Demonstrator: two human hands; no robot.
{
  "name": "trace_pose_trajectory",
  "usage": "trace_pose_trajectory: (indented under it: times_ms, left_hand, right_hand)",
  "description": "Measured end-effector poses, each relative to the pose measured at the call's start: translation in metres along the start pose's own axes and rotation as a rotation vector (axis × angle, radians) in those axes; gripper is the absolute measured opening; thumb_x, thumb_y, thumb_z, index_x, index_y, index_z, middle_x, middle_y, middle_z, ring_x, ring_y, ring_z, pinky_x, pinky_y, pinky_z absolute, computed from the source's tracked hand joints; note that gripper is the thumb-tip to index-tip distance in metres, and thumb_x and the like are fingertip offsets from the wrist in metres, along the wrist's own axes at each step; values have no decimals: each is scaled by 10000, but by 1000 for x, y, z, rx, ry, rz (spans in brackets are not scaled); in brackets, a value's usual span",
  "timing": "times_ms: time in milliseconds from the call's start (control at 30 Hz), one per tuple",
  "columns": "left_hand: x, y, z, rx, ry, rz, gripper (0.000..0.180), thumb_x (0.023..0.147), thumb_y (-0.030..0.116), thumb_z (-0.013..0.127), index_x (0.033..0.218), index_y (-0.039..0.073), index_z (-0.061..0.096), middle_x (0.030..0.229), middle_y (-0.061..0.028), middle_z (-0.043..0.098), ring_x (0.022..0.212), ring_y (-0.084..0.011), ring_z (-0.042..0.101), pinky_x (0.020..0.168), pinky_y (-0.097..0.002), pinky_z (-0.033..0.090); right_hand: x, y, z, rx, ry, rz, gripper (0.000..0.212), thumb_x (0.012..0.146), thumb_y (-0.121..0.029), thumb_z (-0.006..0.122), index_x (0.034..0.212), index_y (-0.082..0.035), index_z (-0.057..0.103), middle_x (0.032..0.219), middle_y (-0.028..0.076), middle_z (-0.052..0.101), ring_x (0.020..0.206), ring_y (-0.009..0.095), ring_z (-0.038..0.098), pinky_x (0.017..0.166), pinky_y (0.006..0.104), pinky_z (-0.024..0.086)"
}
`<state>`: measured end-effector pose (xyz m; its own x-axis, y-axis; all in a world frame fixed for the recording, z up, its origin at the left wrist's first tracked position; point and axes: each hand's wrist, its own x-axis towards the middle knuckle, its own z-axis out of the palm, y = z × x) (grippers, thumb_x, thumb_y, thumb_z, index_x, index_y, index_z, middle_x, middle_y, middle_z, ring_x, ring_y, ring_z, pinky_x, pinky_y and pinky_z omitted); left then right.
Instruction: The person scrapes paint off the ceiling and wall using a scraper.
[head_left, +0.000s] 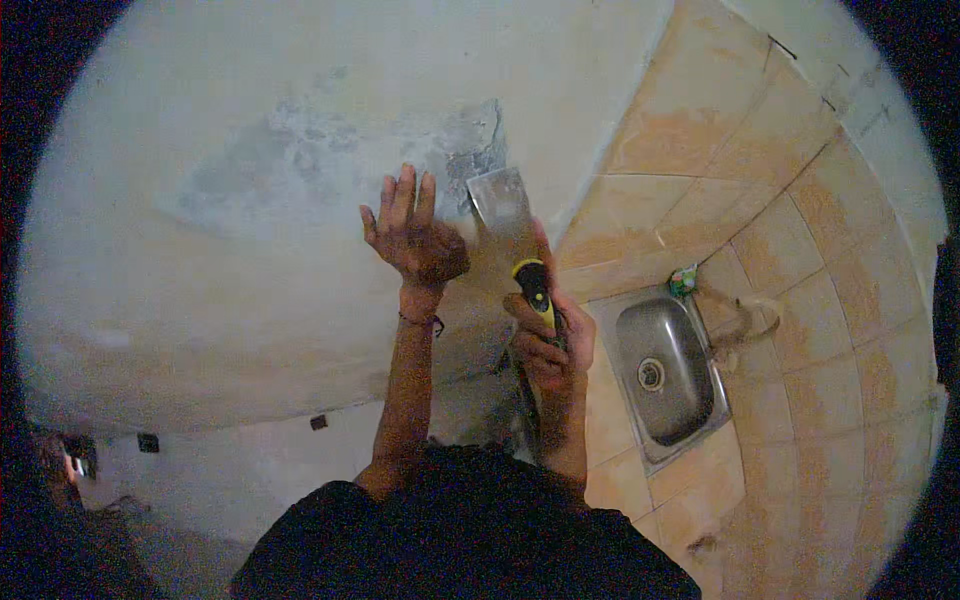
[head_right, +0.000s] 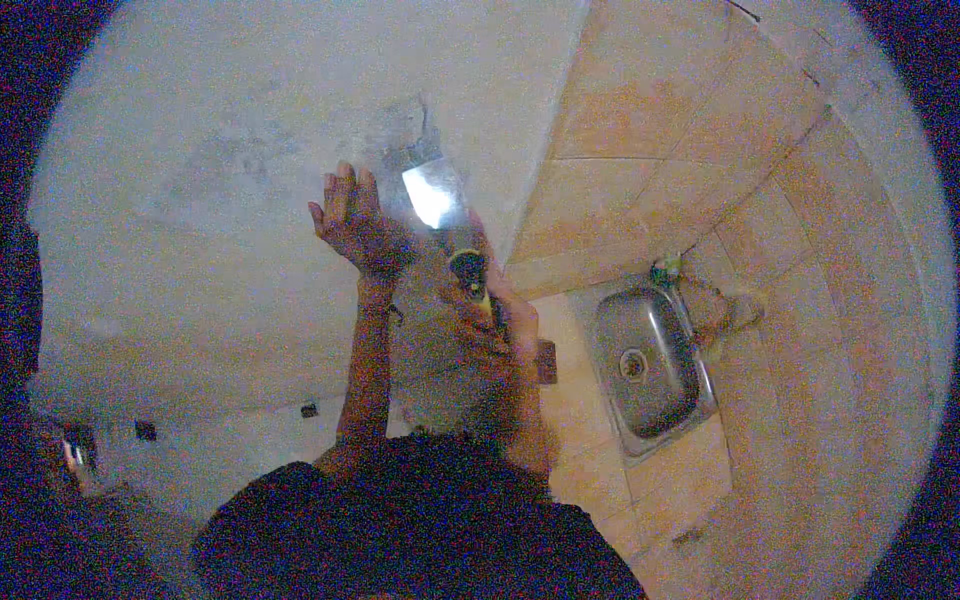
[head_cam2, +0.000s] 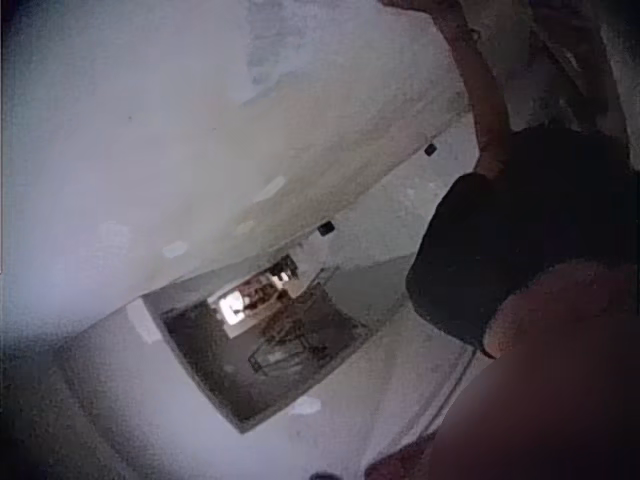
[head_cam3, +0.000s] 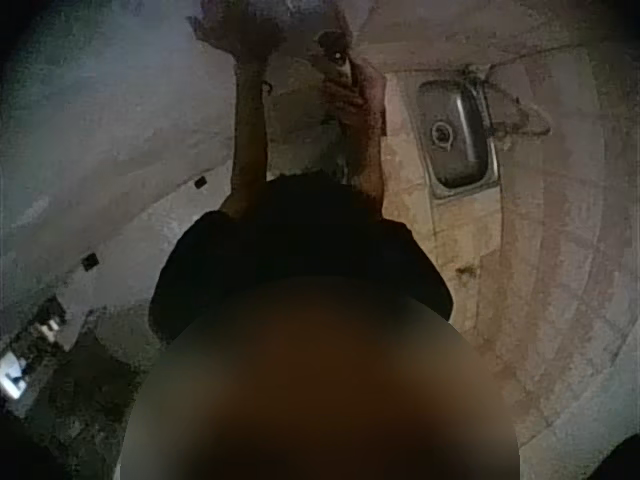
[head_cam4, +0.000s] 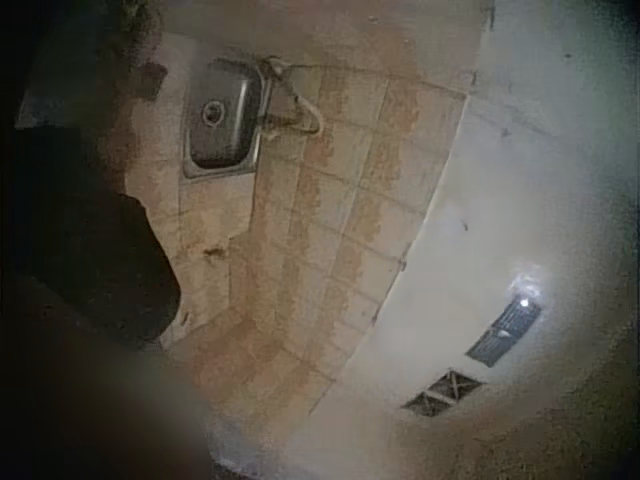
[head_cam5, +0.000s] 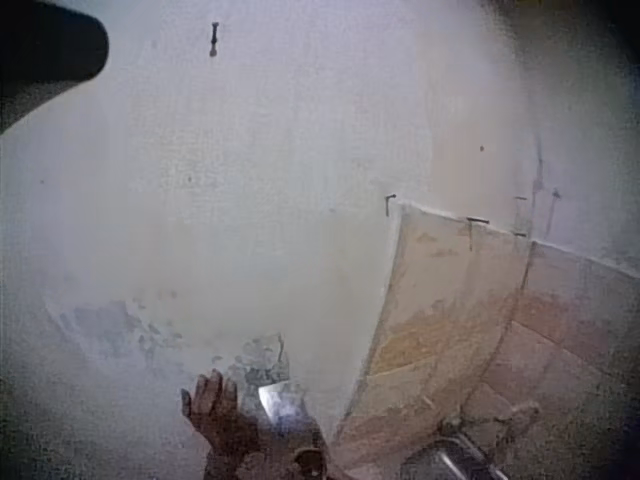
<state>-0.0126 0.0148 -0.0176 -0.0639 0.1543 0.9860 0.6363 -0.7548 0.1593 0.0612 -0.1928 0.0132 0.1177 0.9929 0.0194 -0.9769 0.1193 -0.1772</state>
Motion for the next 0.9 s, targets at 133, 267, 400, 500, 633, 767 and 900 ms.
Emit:
trace_pose_trajectory:
  times_ms: [133,267,400,500,633,767,900]
  left_hand:
    - [5,4,-2,-8,33,16,414,900,201,377,1252,125,581,1324,-67,551,1290,-253,437,1149,-464,134]
    - [5,14,-2,-53,53,-8,435,934,260,343,1255,85,580,1318,-107,552,1296,-271,431,1151,-465,132]
    - [9,11,-5,-6,117,6,442,911,255,357,1237,70,591,1316,-126,552,1298,-274,429,1151,-468,136]
    - [8,16,-3,-21,103,-27,441,887,243,374,1222,70,602,1318,-122,551,1293,-274,435,1150,-470,146]
    - [9,11,-2,2,122,-20,455,874,242,365,1216,69,609,1317,-118,553,1280,-283,448,1151,-468,153]
    - [7,15,-2,-17,127,-12,466,868,246,351,1211,77,618,1313,-115,557,1284,-287,443,1150,-468,156]
    - [4,15,0,-19,131,-24,464,872,249,355,1212,78,621,1315,-116,557,1289,-286,440,1151,-469,150]
  right_hand:
    - [10,-11,20,-95,-11,30,535,1016,-187,365,1505,-295,174,678,54,365,347,55,239,279,167,300]
    - [19,-18,20,-34,-95,45,536,1018,-182,360,1505,-303,172,701,74,383,365,62,225,285,179,318]
    - [16,-15,25,94,-194,152,528,1023,-181,340,1504,-317,170,713,82,392,367,72,225,286,180,320]
    - [15,-22,23,135,-217,167,514,1031,-201,317,1503,-330,162,702,89,391,357,80,245,283,183,323]
    - [13,-24,21,144,-172,200,511,1036,-221,301,1502,-352,138,689,97,386,344,84,279,279,193,324]
    - [11,-21,25,320,-222,221,520,1035,-216,296,1498,-378,126,697,87,374,351,76,282,278,200,328]
    - [8,-21,26,372,-246,267,519,1033,-211,287,1493,-393,132,689,76,360,355,72,281,272,198,324]
